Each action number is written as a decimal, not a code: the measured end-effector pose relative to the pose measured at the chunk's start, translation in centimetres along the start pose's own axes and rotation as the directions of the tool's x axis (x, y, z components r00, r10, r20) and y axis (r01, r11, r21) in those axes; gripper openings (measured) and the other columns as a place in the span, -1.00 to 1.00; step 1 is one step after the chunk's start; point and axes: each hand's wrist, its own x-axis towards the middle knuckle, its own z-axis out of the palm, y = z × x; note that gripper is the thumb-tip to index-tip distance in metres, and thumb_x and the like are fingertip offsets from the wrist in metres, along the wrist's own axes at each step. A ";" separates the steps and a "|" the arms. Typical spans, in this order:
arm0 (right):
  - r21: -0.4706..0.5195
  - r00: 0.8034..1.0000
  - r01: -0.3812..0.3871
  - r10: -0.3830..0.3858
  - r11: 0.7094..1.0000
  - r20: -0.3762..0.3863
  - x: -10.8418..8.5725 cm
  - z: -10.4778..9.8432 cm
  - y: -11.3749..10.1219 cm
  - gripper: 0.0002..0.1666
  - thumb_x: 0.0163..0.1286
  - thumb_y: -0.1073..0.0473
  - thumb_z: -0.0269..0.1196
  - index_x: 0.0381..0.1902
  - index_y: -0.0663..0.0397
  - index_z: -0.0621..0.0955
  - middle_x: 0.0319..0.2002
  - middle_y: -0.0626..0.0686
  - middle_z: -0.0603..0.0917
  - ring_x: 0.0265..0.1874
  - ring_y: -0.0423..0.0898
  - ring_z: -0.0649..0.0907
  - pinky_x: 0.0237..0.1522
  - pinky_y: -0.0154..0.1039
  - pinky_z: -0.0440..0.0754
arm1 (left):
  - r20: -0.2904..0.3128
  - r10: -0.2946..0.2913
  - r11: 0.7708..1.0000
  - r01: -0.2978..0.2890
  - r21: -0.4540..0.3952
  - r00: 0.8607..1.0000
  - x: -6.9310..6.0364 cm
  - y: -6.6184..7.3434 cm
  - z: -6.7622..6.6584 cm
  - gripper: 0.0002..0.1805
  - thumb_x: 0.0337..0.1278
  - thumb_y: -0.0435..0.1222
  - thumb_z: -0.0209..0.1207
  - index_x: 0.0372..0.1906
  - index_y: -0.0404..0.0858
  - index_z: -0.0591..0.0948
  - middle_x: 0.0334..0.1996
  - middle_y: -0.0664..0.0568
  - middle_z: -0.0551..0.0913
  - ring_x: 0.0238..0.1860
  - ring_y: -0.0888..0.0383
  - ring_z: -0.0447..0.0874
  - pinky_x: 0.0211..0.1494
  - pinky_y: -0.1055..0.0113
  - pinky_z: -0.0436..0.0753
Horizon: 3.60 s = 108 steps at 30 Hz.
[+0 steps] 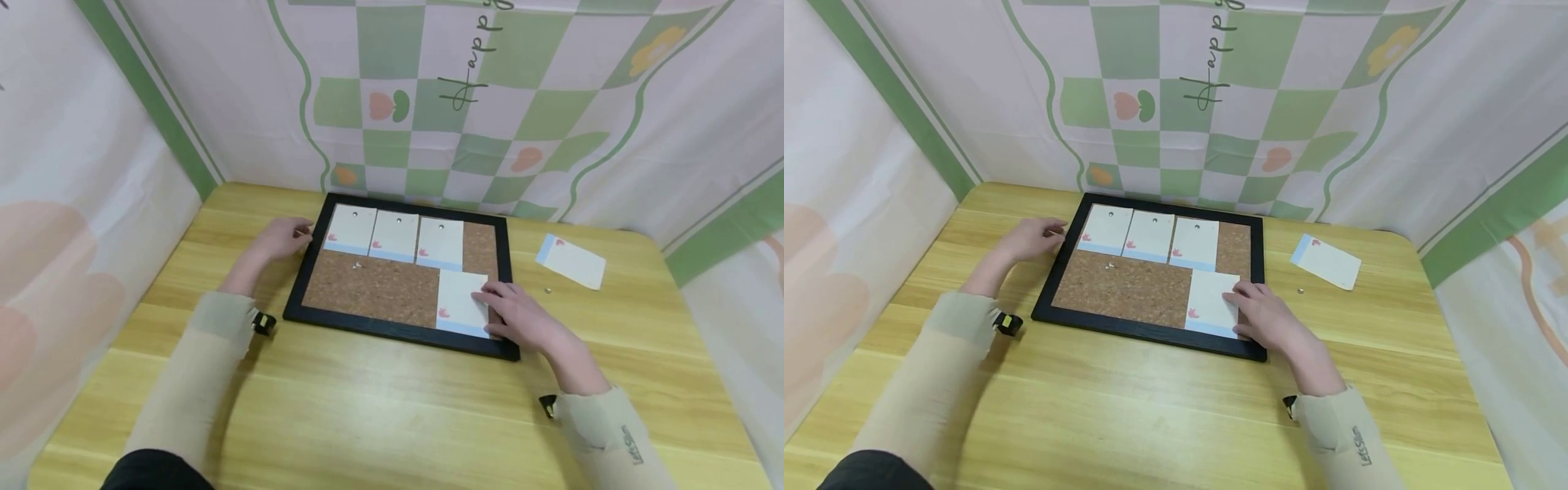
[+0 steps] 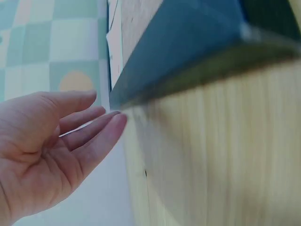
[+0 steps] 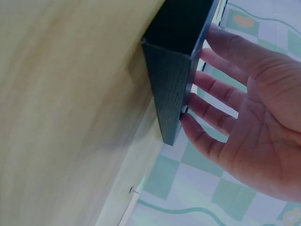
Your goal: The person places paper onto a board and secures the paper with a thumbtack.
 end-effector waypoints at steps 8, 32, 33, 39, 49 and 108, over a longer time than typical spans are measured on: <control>0.059 0.998 -0.046 0.042 0.997 0.054 -0.3 -0.2 0.3 -0.34 0.19 0.23 0.46 0.22 0.34 0.53 0.27 0.39 0.49 0.23 0.38 0.48 0.22 0.28 0.49 | -0.212 -0.043 0.978 -0.002 -0.207 0.976 -1.2 -2.8 -1.0 -0.61 0.50 -0.30 0.01 0.29 -0.35 0.52 0.15 -0.30 0.61 0.15 -0.16 0.56 0.22 -0.01 0.58; 0.126 0.987 -0.125 0.110 0.984 0.119 -0.6 -0.5 -0.2 -0.43 0.31 0.32 0.33 0.27 0.35 0.52 0.37 0.42 0.40 0.33 0.44 0.39 0.31 0.33 0.40 | -0.054 -0.163 0.973 0.151 -0.172 0.985 -1.4 -6.4 -0.7 -0.63 0.45 -0.12 0.12 0.14 -0.30 0.56 0.08 -0.24 0.59 0.11 -0.11 0.53 0.31 -0.04 0.48; 0.127 0.987 -0.126 0.111 0.984 0.117 -0.6 -0.5 -0.3 -0.43 0.31 0.31 0.34 0.27 0.34 0.52 0.37 0.42 0.40 0.33 0.44 0.39 0.31 0.33 0.40 | -0.056 -0.166 0.974 0.155 -0.164 0.985 -1.4 -6.3 -0.7 -0.64 0.45 -0.13 0.12 0.12 -0.29 0.57 0.07 -0.23 0.59 0.10 -0.11 0.53 0.30 -0.04 0.49; 0.143 0.991 -0.113 0.101 0.983 0.088 -0.7 -0.3 -0.4 -0.44 0.31 0.30 0.35 0.26 0.34 0.53 0.36 0.41 0.41 0.32 0.42 0.40 0.30 0.32 0.42 | -0.075 -0.169 0.978 0.158 -0.133 0.983 -1.5 -6.1 -0.8 -0.68 0.47 -0.16 0.10 0.07 -0.30 0.60 0.03 -0.24 0.61 0.06 -0.11 0.55 0.23 -0.03 0.52; 0.162 0.993 -0.113 0.105 0.980 0.056 -0.6 -0.4 -0.4 -0.48 0.30 0.27 0.37 0.19 0.34 0.57 0.32 0.38 0.47 0.28 0.39 0.44 0.30 0.29 0.43 | -0.105 -0.200 0.970 0.181 -0.163 0.974 -1.6 -6.2 -0.7 -0.67 0.41 -0.13 0.17 0.05 -0.29 0.62 0.01 -0.22 0.64 0.02 -0.09 0.59 0.19 -0.01 0.55; 0.176 0.988 -0.151 0.143 0.973 0.060 -0.8 0.1 -0.4 -0.44 0.29 0.27 0.38 0.21 0.34 0.55 0.35 0.37 0.42 0.31 0.36 0.40 0.31 0.28 0.41 | -0.010 -0.154 0.945 0.144 -0.295 0.988 -1.6 -7.2 -0.5 -0.59 0.40 -0.09 0.17 0.13 -0.31 0.57 -0.07 -0.08 0.69 -0.08 0.12 0.61 0.00 0.38 0.53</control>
